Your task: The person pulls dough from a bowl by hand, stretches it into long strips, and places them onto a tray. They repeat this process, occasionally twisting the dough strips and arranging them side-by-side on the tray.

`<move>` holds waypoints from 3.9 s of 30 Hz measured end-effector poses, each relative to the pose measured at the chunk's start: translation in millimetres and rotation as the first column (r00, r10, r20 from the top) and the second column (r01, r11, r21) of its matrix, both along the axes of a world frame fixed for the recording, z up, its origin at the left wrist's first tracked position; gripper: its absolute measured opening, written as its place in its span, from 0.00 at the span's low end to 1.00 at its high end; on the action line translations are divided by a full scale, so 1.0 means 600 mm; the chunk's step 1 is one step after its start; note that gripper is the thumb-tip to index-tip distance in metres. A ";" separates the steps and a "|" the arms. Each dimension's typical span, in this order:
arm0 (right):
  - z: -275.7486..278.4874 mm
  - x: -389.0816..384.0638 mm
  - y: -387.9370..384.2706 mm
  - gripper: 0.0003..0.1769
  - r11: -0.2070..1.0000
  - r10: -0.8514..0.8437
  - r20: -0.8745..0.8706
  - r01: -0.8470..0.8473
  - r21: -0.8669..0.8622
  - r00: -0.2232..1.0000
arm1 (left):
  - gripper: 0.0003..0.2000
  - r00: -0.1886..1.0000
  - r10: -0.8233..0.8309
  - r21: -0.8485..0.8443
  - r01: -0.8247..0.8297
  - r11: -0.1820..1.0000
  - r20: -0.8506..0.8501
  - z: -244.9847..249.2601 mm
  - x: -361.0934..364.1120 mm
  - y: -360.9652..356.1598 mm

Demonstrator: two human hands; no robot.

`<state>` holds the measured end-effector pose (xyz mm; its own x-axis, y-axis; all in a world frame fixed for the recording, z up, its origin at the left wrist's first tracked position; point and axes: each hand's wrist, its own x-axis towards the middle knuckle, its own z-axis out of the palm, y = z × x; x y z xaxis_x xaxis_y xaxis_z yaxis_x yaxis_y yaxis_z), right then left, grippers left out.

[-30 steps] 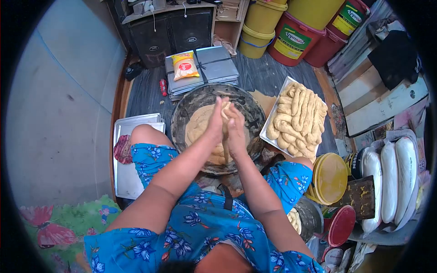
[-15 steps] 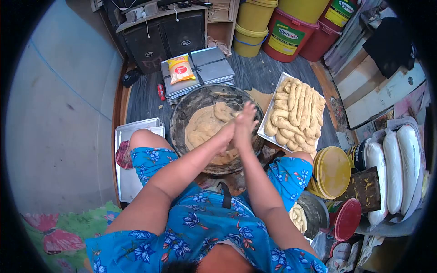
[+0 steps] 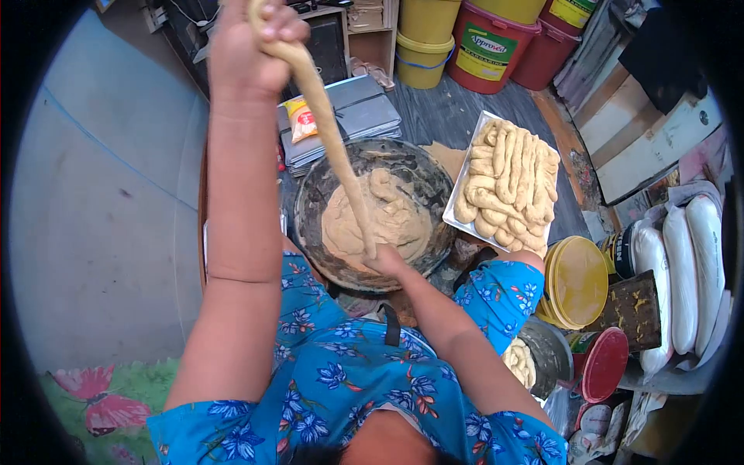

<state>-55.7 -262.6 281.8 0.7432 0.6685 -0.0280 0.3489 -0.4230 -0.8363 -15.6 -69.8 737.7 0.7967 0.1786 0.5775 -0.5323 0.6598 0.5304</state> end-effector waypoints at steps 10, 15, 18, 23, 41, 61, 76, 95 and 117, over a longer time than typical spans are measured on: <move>0.184 0.152 -0.142 0.29 0.823 -0.047 -0.626 0.386 0.417 0.778 | 0.11 0.973 0.174 0.160 -0.150 0.976 -0.149 -0.036 0.034 0.116; 0.344 0.244 -0.309 0.16 0.844 -0.369 -0.334 0.463 0.271 0.867 | 0.09 0.901 0.327 0.171 -0.287 0.942 -0.285 -0.088 0.108 0.066; 0.352 0.274 -0.410 0.16 0.819 -0.533 -0.142 0.551 0.163 0.834 | 0.08 0.859 0.403 0.166 -0.368 0.915 -0.317 -0.118 0.159 0.016; 0.285 0.288 -0.518 0.15 0.716 -0.680 -0.193 0.697 0.035 0.708 | 0.11 0.852 0.205 0.171 -0.137 0.976 -0.482 -0.163 0.272 -0.128; 0.269 0.342 -0.630 0.27 0.608 -0.629 -0.382 0.734 0.301 0.678 | 0.32 0.998 0.020 0.998 -0.061 0.016 0.061 -0.390 0.307 -0.611; 0.284 0.313 -0.611 0.15 0.809 -0.586 -0.137 0.566 -0.158 0.799 | 0.11 0.761 0.243 0.602 0.231 0.765 -0.601 -0.456 0.292 -0.442; 0.282 0.306 -0.629 0.15 0.677 -0.726 -0.317 0.714 -0.176 0.610 | 0.12 0.769 -0.186 -0.289 0.002 0.957 -0.611 -0.514 0.251 -0.434; 0.338 0.330 -0.505 0.16 0.609 -0.706 0.582 0.765 0.209 0.403 | 0.26 0.762 0.634 0.980 0.196 -0.027 -0.135 -0.551 0.218 -0.039; -0.227 0.133 -0.037 0.17 0.803 -0.454 -0.041 0.388 -0.452 0.890 | 0.32 0.808 0.457 0.837 0.504 -0.212 -0.372 -0.562 0.136 0.234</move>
<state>24.3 -284.8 145.7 0.9144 0.1888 -0.3580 -0.0528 -0.8214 -0.5679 65.9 70.8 400.3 0.9094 -0.1728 -0.3783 0.0637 -0.8411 0.5372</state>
